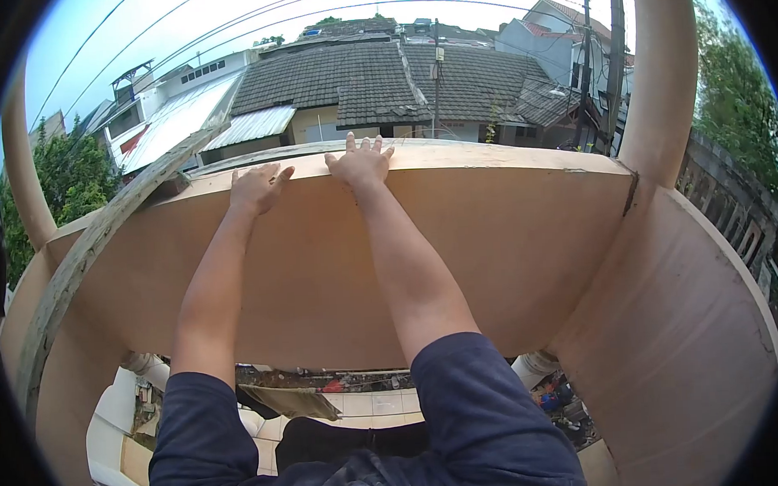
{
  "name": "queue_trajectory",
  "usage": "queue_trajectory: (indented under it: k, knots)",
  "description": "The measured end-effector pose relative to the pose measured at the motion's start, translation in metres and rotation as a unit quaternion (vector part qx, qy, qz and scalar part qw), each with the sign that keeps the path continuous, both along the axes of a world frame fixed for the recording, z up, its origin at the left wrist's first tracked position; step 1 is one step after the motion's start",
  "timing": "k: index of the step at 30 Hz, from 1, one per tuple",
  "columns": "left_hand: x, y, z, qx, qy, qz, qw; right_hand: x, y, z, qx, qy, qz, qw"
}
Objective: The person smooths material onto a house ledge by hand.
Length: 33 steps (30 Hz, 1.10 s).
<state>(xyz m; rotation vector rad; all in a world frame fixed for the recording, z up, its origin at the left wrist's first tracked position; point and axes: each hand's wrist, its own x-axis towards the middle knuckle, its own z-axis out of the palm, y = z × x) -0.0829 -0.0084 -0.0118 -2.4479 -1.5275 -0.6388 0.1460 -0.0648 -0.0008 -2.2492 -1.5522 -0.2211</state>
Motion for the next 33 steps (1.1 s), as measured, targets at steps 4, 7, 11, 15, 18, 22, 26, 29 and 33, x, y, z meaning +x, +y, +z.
queue_trajectory:
  k: [4, 7, 11, 15, 18, 22, 26, 29, 33]
  knots:
    - [0.006, -0.008, -0.017, 0.103, 0.016, -0.132, 0.986, -0.003, -0.001, 0.001, 0.012, -0.008, -0.005, 1.000]
    - [-0.009, 0.002, -0.014, 0.071, -0.012, -0.140, 0.988, 0.000, -0.002, 0.001, 0.026, -0.012, -0.012, 1.000]
    - [0.004, 0.002, -0.009, 0.038, -0.019, -0.086, 0.995, -0.001, 0.001, -0.005, 0.080, -0.022, -0.027, 0.996]
    - [0.035, -0.024, -0.017, 0.097, 0.007, -0.140, 0.985, -0.002, 0.001, -0.001, 0.065, -0.005, -0.020, 0.998]
    - [0.029, -0.018, -0.005, 0.027, -0.004, -0.175, 0.984, 0.001, 0.003, 0.000, 0.045, -0.001, -0.019, 0.999]
    - [0.020, 0.002, 0.003, -0.017, 0.006, -0.035, 0.999, 0.001, 0.004, 0.000, 0.018, -0.010, -0.036, 0.999]
    - [0.045, -0.016, -0.007, 0.054, 0.041, -0.172, 0.983, -0.001, 0.007, 0.003, 0.017, 0.032, -0.026, 0.999]
    - [0.036, -0.011, -0.018, 0.087, -0.009, -0.216, 0.972, -0.002, 0.004, 0.000, 0.035, 0.029, -0.022, 0.999]
    - [0.022, -0.004, -0.008, 0.063, -0.002, -0.172, 0.983, -0.001, 0.003, 0.003, 0.023, 0.029, -0.030, 0.999]
